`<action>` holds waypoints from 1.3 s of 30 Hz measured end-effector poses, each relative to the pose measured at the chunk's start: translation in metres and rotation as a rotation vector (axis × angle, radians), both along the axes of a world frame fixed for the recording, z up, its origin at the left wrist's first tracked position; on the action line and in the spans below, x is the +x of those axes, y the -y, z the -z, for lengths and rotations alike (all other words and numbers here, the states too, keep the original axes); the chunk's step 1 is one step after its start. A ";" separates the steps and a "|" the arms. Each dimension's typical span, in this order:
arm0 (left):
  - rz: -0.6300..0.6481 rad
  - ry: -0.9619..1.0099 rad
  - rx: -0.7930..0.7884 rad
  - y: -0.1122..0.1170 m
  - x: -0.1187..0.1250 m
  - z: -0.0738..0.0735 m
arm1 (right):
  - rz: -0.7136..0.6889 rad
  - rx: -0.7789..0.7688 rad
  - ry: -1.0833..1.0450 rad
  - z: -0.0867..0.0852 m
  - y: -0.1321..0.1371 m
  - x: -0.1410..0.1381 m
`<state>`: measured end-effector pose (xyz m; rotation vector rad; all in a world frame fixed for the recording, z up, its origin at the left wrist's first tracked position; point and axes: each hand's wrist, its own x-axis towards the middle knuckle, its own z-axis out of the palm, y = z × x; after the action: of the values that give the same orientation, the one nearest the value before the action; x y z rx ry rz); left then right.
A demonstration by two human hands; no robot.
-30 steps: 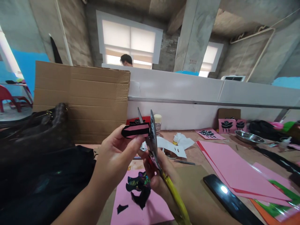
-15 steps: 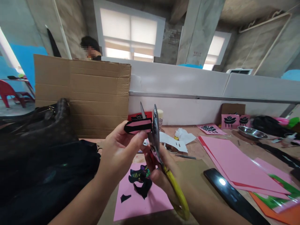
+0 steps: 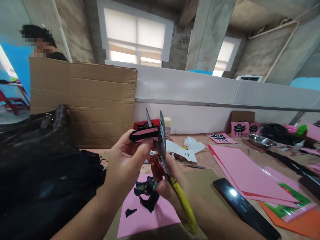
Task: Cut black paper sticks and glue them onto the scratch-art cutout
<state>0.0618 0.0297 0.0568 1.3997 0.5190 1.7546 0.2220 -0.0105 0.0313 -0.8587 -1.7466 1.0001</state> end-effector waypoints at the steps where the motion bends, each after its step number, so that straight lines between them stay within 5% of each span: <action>1: 0.001 0.006 -0.009 0.000 0.001 0.001 | 0.013 0.001 0.028 -0.006 0.004 0.001; 12: 0.026 0.058 -0.060 0.000 0.008 0.009 | 0.034 -0.032 0.127 -0.017 0.009 0.006; 39: -0.083 0.060 -0.057 0.014 0.012 -0.001 | 0.058 0.037 0.160 -0.020 0.013 0.006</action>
<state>0.0739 0.0155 0.0574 1.2988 0.5976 1.8270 0.2284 -0.0232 0.0512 -0.9827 -1.8574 0.8789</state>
